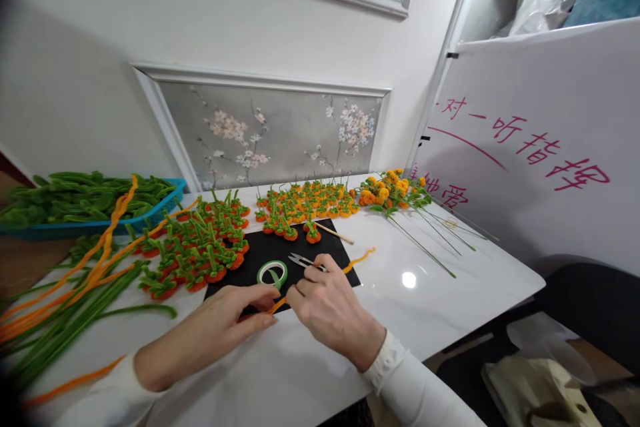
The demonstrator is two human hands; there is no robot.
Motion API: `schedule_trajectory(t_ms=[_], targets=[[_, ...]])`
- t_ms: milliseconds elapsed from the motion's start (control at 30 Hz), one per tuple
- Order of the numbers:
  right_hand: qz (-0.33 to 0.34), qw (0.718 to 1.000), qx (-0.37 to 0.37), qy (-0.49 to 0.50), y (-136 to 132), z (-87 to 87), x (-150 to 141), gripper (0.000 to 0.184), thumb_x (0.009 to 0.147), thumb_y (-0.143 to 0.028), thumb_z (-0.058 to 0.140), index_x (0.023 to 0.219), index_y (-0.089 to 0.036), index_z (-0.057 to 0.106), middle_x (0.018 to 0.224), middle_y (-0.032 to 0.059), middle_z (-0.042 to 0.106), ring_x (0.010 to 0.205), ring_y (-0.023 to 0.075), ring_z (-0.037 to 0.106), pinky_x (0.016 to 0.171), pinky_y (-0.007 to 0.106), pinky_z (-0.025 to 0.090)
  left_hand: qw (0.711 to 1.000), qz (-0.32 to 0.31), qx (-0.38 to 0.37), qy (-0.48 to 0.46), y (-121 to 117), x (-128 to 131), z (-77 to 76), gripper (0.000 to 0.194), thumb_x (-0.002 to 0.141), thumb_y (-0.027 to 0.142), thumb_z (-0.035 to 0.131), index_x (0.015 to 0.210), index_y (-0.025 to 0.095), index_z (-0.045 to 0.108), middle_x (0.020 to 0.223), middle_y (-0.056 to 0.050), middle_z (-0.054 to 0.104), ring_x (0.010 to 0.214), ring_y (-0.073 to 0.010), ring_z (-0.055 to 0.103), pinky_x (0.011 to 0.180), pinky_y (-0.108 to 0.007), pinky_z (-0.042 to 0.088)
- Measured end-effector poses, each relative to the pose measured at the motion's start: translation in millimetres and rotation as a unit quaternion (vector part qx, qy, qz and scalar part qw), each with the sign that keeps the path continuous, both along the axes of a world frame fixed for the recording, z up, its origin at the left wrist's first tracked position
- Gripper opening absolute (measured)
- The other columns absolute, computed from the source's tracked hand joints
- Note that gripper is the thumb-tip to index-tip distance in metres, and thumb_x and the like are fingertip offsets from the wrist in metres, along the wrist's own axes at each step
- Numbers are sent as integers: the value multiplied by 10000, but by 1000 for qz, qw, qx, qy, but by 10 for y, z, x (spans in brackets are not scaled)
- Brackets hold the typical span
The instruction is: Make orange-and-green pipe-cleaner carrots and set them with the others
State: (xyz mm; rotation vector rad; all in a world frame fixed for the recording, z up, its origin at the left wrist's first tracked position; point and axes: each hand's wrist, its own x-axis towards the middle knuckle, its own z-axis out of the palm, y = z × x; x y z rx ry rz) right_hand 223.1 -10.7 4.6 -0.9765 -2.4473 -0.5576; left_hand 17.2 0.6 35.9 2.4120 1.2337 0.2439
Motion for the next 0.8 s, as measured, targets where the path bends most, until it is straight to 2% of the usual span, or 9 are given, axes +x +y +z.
schedule_trajectory(t_ms=[100, 200, 367, 500, 800], targets=[[1, 1000, 6, -1, -24, -1, -20, 205, 911, -113, 488, 719, -172, 529, 593, -3, 563, 651, 153, 450, 772, 345, 296, 1000, 12, -5, 2, 10, 138, -37, 276, 854, 297, 455, 652, 200, 617, 596, 19, 627, 578, -152, 546, 535, -233, 302], [5, 1000, 2, 6, -23, -40, -29, 224, 913, -129, 494, 695, -173, 522, 580, -9, 561, 647, 147, 450, 768, 337, 295, 1000, 18, 0, 3, 32, 146, -59, 361, 872, 301, 432, 555, 190, 563, 534, 30, 598, 528, -128, 519, 546, -229, 294], [3, 999, -8, 42, 61, -135, 19, 198, 913, -138, 511, 723, -180, 551, 580, -20, 572, 663, 137, 461, 778, 329, 286, 999, 29, 33, 27, 67, 11, -23, 366, 872, 313, 443, 544, 188, 547, 498, 40, 560, 501, -112, 496, 537, -227, 269], [-23, 997, -7, 72, 150, -205, 118, 183, 897, -134, 535, 729, -190, 579, 583, -22, 593, 635, 132, 457, 767, 322, 278, 998, 57, 9, 27, 111, -137, 5, 375, 869, 342, 443, 542, 190, 545, 488, 44, 539, 484, -110, 478, 506, -220, 259], [-58, 993, 3, 106, 218, -222, 282, 228, 875, -79, 498, 732, -218, 608, 583, -26, 615, 646, 132, 488, 782, 305, 269, 998, 56, -12, 0, 168, -285, 36, 368, 859, 347, 445, 548, 188, 561, 530, 28, 600, 504, -120, 499, 527, -214, 306]])
